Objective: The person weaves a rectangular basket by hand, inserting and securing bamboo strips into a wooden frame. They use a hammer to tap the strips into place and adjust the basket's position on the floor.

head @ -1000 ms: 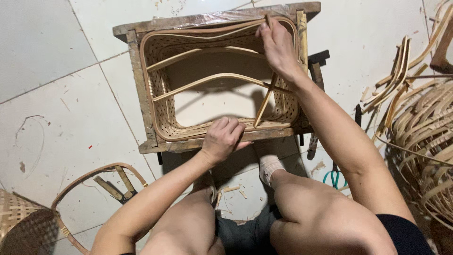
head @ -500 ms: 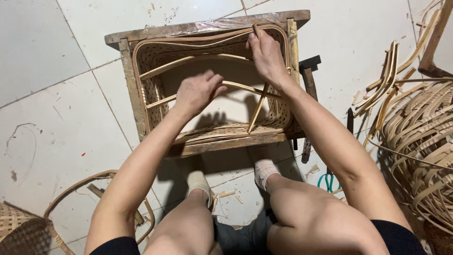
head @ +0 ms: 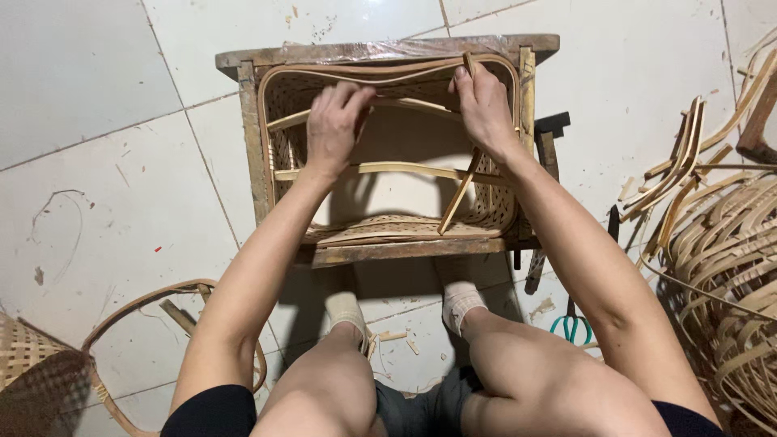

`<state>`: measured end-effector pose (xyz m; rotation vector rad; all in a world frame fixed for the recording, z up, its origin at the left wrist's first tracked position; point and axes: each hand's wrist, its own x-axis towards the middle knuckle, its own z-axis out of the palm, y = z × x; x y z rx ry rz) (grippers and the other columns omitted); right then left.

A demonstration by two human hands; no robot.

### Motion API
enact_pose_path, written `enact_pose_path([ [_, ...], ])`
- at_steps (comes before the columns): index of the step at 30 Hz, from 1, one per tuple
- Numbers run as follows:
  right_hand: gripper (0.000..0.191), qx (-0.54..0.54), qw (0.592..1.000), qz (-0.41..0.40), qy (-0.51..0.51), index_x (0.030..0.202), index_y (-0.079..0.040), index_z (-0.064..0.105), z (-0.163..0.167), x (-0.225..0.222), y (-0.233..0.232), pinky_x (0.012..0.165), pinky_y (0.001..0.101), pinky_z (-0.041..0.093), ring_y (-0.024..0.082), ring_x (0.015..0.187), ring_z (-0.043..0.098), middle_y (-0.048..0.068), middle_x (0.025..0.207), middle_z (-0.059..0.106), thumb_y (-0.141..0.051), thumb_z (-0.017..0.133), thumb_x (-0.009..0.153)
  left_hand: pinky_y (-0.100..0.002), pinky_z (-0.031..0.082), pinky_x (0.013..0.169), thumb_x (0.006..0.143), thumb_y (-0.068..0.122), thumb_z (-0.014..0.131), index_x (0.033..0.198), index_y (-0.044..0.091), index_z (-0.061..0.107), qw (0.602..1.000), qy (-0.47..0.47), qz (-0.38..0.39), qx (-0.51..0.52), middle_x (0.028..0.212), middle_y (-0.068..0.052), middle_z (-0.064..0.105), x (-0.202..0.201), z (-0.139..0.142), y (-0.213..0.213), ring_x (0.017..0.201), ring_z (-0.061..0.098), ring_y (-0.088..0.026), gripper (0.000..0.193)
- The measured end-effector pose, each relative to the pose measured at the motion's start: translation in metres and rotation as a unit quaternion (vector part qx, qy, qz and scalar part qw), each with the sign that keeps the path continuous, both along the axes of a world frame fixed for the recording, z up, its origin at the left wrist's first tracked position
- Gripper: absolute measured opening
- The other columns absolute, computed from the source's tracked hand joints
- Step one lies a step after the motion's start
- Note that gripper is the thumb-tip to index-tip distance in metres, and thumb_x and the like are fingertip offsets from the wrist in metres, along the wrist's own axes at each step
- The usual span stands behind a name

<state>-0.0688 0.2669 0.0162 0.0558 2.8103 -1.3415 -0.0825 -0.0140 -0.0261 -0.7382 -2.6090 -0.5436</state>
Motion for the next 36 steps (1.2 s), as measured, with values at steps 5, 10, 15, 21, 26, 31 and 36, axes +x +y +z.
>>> enact_pose_path([
  [5, 0.036, -0.005, 0.997, -0.007, -0.08, 0.097, -0.006, 0.06, -0.001, -0.003, -0.004, 0.053, 0.0383, 0.044, 0.015, 0.059, 0.05, 0.002, 0.072, 0.056, -0.027, 0.038, 0.115, -0.036, 0.059, 0.073, 0.1, 0.012, 0.072, 0.113, 0.024, 0.079, 0.982, -0.187, 0.014, -0.026, 0.1, -0.003, 0.076, -0.008, -0.016, -0.009, 0.086, 0.07, -0.018, 0.019],
  [10, 0.032, 0.002, 0.989, -0.014, -0.149, 0.101, -0.004, 0.059, -0.002, -0.012, -0.015, 0.047, 0.0451, 0.051, 0.021, 0.054, 0.057, 0.007, 0.075, 0.064, -0.025, 0.037, 0.111, -0.035, 0.062, 0.081, 0.095, 0.009, 0.078, 0.106, 0.018, 0.078, 0.995, -0.072, -0.072, -0.007, 0.103, -0.005, 0.075, -0.019, 0.003, 0.012, 0.095, 0.07, -0.02, 0.015],
  [15, 0.036, 0.069, 0.996, 0.019, -0.06, 0.096, 0.006, 0.061, 0.004, -0.012, -0.018, 0.057, 0.0439, 0.055, 0.034, 0.068, 0.071, 0.023, 0.077, 0.071, -0.021, 0.044, 0.114, -0.04, 0.058, 0.092, 0.067, 0.013, 0.089, 0.108, 0.01, 0.073, 0.998, 0.021, -0.056, 0.026, 0.111, -0.01, 0.071, -0.052, 0.026, 0.038, 0.103, 0.067, -0.028, 0.044],
  [21, 0.036, 0.083, 0.983, 0.047, -0.155, 0.098, 0.004, 0.06, 0.011, -0.014, -0.016, 0.041, 0.0382, 0.05, 0.024, 0.051, 0.062, 0.017, 0.07, 0.066, -0.019, 0.036, 0.113, -0.034, 0.059, 0.093, 0.068, 0.012, 0.094, 0.101, 0.016, 0.074, 0.987, -0.134, -0.01, 0.083, 0.11, -0.001, 0.073, -0.074, 0.009, 0.04, 0.102, 0.068, -0.02, 0.039],
  [26, 0.038, 0.103, 0.974, 0.063, -0.194, 0.099, 0.005, 0.06, 0.024, -0.012, -0.017, 0.037, 0.0313, 0.047, 0.016, 0.045, 0.055, 0.012, 0.068, 0.065, -0.02, 0.034, 0.113, -0.031, 0.061, 0.085, 0.067, 0.012, 0.093, 0.097, 0.016, 0.076, 0.977, -0.155, 0.046, 0.139, 0.101, -0.001, 0.073, -0.077, 0.001, 0.05, 0.095, 0.068, -0.018, 0.034],
  [31, 0.038, 0.141, 0.971, 0.077, -0.179, 0.1, 0.008, 0.061, 0.035, -0.01, -0.021, 0.048, 0.0391, 0.053, 0.025, 0.055, 0.064, 0.02, 0.073, 0.069, -0.018, 0.038, 0.113, -0.031, 0.06, 0.081, 0.068, 0.015, 0.093, 0.091, 0.019, 0.077, 0.982, -0.141, 0.062, 0.11, 0.095, 0.004, 0.074, -0.073, 0.01, 0.05, 0.091, 0.068, -0.015, 0.028],
  [36, 0.034, 0.147, 0.971, 0.072, -0.177, 0.101, 0.009, 0.061, 0.03, -0.015, -0.029, 0.057, 0.0443, 0.059, 0.035, 0.065, 0.07, 0.028, 0.082, 0.07, -0.016, 0.041, 0.11, -0.03, 0.061, 0.083, 0.069, 0.016, 0.093, 0.09, 0.019, 0.077, 0.981, -0.151, 0.061, 0.109, 0.095, 0.005, 0.074, -0.072, 0.017, 0.052, 0.093, 0.068, -0.015, 0.026],
])
